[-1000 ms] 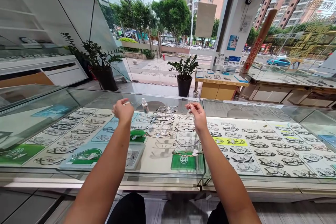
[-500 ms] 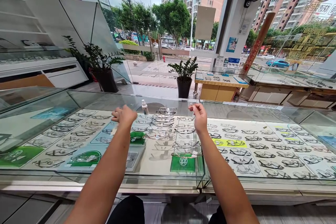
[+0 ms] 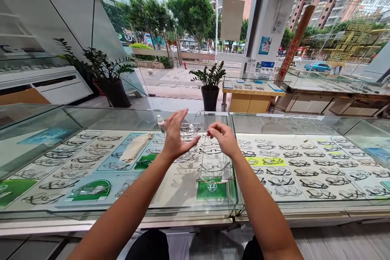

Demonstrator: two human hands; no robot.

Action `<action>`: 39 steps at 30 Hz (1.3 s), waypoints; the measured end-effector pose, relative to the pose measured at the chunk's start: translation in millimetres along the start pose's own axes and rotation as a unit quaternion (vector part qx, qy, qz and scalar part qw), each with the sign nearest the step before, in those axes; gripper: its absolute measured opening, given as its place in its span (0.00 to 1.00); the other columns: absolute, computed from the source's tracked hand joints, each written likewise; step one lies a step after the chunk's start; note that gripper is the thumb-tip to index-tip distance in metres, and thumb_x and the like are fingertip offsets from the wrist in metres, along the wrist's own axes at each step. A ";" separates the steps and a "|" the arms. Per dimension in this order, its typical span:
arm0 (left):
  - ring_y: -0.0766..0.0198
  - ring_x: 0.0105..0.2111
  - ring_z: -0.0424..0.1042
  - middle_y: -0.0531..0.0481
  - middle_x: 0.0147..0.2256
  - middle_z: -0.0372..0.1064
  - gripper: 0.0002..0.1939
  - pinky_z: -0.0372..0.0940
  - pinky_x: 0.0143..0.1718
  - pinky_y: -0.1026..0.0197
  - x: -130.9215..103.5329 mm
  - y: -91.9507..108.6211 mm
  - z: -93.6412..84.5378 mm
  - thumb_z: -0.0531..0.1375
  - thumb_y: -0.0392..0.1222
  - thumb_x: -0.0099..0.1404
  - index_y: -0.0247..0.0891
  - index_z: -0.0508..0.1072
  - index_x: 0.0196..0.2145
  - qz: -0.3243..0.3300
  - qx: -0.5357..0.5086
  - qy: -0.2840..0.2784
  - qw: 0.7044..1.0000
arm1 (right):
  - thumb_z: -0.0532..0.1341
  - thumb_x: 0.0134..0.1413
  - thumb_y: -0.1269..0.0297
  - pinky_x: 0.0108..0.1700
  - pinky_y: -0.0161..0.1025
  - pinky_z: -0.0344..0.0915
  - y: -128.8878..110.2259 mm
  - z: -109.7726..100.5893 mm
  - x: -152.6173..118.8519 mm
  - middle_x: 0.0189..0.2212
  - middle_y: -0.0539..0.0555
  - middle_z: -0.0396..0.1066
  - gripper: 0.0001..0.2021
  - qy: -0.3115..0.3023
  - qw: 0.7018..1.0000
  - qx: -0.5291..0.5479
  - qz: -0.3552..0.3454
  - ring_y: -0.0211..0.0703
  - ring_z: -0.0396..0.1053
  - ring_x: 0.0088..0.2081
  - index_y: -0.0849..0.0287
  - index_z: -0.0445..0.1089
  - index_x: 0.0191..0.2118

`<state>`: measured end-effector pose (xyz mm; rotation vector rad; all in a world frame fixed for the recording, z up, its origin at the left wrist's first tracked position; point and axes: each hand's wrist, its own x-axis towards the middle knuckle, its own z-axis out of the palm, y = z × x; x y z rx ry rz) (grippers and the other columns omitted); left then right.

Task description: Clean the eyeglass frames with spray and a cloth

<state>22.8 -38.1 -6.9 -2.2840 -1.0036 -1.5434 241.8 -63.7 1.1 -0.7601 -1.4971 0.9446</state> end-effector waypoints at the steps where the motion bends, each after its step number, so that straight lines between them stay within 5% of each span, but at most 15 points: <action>1: 0.39 0.66 0.63 0.36 0.65 0.67 0.46 0.54 0.67 0.40 -0.5 2.9 1.6 0.70 0.57 0.60 0.41 0.59 0.70 0.009 -0.004 -0.009 1.000 | 0.66 0.62 0.50 0.39 0.44 0.67 -0.2 0.6 -0.2 0.30 0.51 0.74 0.13 -0.012 1.000 0.000 0.005 0.45 0.69 0.33 0.53 0.75 0.33; 8: 0.43 0.57 0.71 0.40 0.54 0.77 0.33 0.59 0.58 0.43 -2.2 5.0 5.8 0.70 0.54 0.64 0.42 0.68 0.62 0.014 -0.011 0.000 1.000 | 0.66 0.61 0.54 0.39 0.44 0.67 -2.5 0.0 0.1 0.27 0.51 0.74 0.11 -0.039 0.999 0.008 0.020 0.44 0.68 0.31 0.54 0.76 0.31; 21: 0.48 0.52 0.75 0.42 0.51 0.77 0.27 0.64 0.53 0.47 -4.3 7.0 8.2 0.70 0.56 0.64 0.42 0.71 0.55 -0.041 -0.079 -0.015 0.996 | 0.66 0.60 0.54 0.41 0.46 0.68 -2.7 -1.4 1.4 0.29 0.52 0.75 0.11 -0.006 1.000 -0.002 0.025 0.47 0.70 0.33 0.54 0.77 0.31; 28: 0.50 0.50 0.75 0.44 0.49 0.76 0.25 0.65 0.55 0.47 -2.8 13.2 5.4 0.71 0.54 0.64 0.43 0.72 0.55 -0.167 -0.112 0.051 0.978 | 0.63 0.62 0.50 0.56 0.53 0.67 -1.1 -2.6 -1.3 0.50 0.58 0.76 0.16 0.148 0.984 -0.058 -0.079 0.56 0.72 0.52 0.50 0.72 0.51; 34: 0.52 0.49 0.75 0.45 0.49 0.76 0.26 0.65 0.54 0.49 -2.2 9.0 3.2 0.71 0.53 0.64 0.43 0.72 0.56 -0.206 -0.119 0.110 0.965 | 0.70 0.57 0.50 0.61 0.55 0.64 6.7 13.9 -9.2 0.57 0.59 0.72 0.28 0.140 0.972 -0.155 -0.105 0.57 0.70 0.58 0.48 0.65 0.61; 39: 0.53 0.48 0.75 0.45 0.48 0.76 0.27 0.66 0.53 0.49 -1.5 11.5 1.5 0.72 0.53 0.64 0.44 0.72 0.56 -0.216 -0.121 0.132 0.960 | 0.70 0.59 0.51 0.60 0.57 0.66 9.3 26.4 -13.1 0.56 0.60 0.73 0.28 0.171 0.959 -0.199 -0.105 0.58 0.70 0.58 0.48 0.65 0.61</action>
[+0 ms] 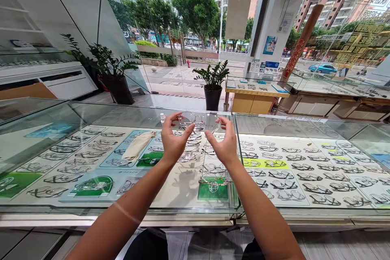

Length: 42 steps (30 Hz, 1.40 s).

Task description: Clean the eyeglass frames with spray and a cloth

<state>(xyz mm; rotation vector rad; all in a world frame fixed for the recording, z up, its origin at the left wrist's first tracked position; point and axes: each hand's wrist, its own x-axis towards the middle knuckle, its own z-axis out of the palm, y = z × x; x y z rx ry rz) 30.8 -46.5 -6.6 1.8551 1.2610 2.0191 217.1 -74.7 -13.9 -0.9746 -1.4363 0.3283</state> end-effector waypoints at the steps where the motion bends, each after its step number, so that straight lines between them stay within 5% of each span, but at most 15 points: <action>1: 0.53 0.48 0.75 0.45 0.48 0.76 0.27 0.66 0.53 0.49 -0.2 0.6 0.0 0.72 0.53 0.64 0.44 0.72 0.56 0.000 0.002 0.003 1.000 | 0.70 0.59 0.51 0.59 0.57 0.66 -0.5 0.7 -0.6 0.56 0.60 0.74 0.27 0.001 1.000 -0.006 -0.004 0.58 0.70 0.58 0.48 0.66 0.61; 32: 0.55 0.43 0.69 0.47 0.43 0.70 0.26 0.65 0.52 0.50 -5.2 9.3 0.1 0.72 0.53 0.63 0.42 0.72 0.54 0.071 0.056 0.049 0.995 | 0.70 0.60 0.49 0.55 0.53 0.68 4.1 3.3 1.4 0.51 0.58 0.78 0.23 -0.006 0.998 0.049 0.032 0.55 0.75 0.54 0.52 0.70 0.57; 42: 0.57 0.45 0.69 0.47 0.46 0.68 0.26 0.64 0.52 0.53 -5.7 2.9 2.7 0.73 0.49 0.62 0.45 0.72 0.55 0.007 -0.003 -0.008 1.000 | 0.70 0.59 0.51 0.56 0.54 0.68 4.0 2.4 1.2 0.51 0.58 0.77 0.25 0.039 0.999 0.013 0.010 0.55 0.75 0.54 0.52 0.68 0.58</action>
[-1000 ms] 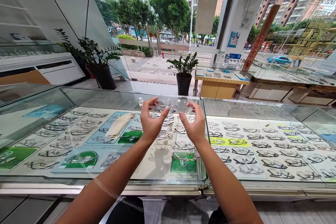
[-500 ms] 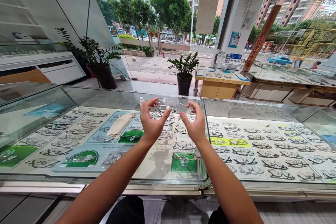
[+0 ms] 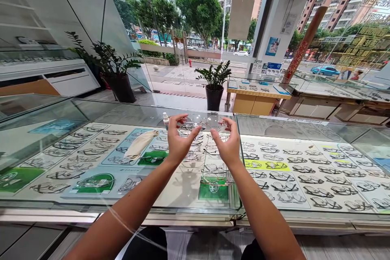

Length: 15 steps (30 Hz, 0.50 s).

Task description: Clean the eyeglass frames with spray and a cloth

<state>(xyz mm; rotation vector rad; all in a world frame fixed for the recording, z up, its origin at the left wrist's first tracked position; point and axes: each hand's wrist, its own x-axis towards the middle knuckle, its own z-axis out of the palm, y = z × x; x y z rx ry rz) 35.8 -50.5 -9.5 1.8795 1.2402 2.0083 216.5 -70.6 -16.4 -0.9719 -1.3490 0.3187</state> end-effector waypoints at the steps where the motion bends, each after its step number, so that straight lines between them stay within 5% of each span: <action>1: 0.56 0.45 0.69 0.47 0.46 0.68 0.26 0.64 0.52 0.53 -0.3 -0.9 0.6 0.73 0.50 0.62 0.45 0.72 0.55 -0.006 -0.003 -0.004 1.000 | 0.70 0.59 0.51 0.56 0.54 0.69 -0.1 0.0 0.0 0.51 0.58 0.77 0.25 0.006 1.000 -0.001 -0.002 0.55 0.75 0.54 0.52 0.68 0.58; 15: 0.55 0.48 0.70 0.46 0.49 0.68 0.25 0.64 0.52 0.53 -0.1 -8.9 5.7 0.71 0.51 0.65 0.46 0.71 0.57 -0.028 -0.021 -0.047 0.998 | 0.70 0.59 0.53 0.57 0.55 0.69 -1.4 -0.9 1.7 0.54 0.59 0.76 0.24 0.037 0.999 -0.029 -0.020 0.55 0.74 0.54 0.52 0.68 0.57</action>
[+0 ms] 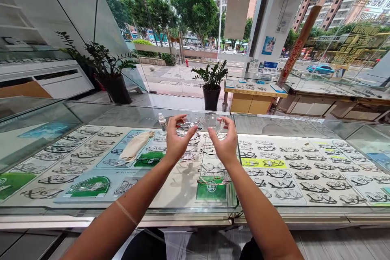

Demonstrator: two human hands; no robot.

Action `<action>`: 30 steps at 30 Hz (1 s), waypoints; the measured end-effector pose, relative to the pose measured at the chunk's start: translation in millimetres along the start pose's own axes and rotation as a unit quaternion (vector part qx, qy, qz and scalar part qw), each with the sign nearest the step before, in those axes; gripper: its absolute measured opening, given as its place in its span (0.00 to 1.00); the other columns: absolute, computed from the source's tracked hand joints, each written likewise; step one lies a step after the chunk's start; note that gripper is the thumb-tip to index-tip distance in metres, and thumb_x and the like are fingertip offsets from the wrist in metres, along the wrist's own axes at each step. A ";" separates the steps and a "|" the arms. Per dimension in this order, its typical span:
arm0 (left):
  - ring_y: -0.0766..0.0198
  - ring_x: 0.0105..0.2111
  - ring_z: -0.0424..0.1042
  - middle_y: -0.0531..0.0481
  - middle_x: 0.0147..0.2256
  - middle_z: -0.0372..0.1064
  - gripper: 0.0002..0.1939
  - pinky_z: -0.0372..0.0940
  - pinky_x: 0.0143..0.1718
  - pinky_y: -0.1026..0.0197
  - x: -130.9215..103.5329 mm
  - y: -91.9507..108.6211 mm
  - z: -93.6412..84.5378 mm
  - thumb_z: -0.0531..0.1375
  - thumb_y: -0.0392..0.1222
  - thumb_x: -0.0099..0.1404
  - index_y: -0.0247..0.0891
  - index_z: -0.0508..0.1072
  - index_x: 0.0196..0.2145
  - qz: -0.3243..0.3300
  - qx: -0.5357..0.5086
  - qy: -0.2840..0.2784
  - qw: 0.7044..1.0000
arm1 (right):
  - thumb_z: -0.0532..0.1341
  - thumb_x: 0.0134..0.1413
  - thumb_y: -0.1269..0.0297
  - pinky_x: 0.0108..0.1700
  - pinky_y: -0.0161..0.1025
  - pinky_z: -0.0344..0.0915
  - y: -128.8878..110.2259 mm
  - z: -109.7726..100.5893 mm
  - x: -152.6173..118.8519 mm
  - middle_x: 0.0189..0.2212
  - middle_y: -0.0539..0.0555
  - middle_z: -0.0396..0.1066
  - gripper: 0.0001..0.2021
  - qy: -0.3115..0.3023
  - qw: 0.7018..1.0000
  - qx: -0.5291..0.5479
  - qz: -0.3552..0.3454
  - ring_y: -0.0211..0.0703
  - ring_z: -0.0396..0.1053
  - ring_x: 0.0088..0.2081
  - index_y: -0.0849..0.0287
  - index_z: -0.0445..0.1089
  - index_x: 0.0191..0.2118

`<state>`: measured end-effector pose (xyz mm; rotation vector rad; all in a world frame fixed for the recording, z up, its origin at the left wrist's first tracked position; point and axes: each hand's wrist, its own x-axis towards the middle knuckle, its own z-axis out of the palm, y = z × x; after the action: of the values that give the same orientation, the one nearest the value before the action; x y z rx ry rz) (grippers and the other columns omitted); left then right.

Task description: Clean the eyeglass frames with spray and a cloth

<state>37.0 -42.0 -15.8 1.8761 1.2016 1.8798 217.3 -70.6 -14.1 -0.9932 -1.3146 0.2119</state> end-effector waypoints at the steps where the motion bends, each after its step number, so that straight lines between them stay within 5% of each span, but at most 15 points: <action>1: 0.55 0.49 0.70 0.46 0.49 0.68 0.25 0.64 0.52 0.53 0.0 -0.3 0.2 0.70 0.51 0.65 0.46 0.72 0.57 -0.002 0.000 -0.003 1.000 | 0.70 0.59 0.53 0.56 0.55 0.69 -0.3 -0.3 0.1 0.54 0.59 0.76 0.24 0.002 1.000 -0.004 -0.002 0.54 0.74 0.54 0.52 0.68 0.57; 30: 0.54 0.45 0.70 0.45 0.46 0.70 0.27 0.66 0.51 0.50 -0.9 3.8 -2.2 0.73 0.54 0.62 0.43 0.73 0.53 0.083 0.055 0.061 0.993 | 0.67 0.61 0.52 0.57 0.56 0.71 8.2 0.6 0.1 0.55 0.60 0.76 0.23 -0.031 0.999 0.002 0.012 0.56 0.73 0.55 0.53 0.70 0.58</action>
<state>36.6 -45.9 -13.6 2.0003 1.2433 2.0813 220.0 -65.3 -19.9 -1.0067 -1.3589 0.2658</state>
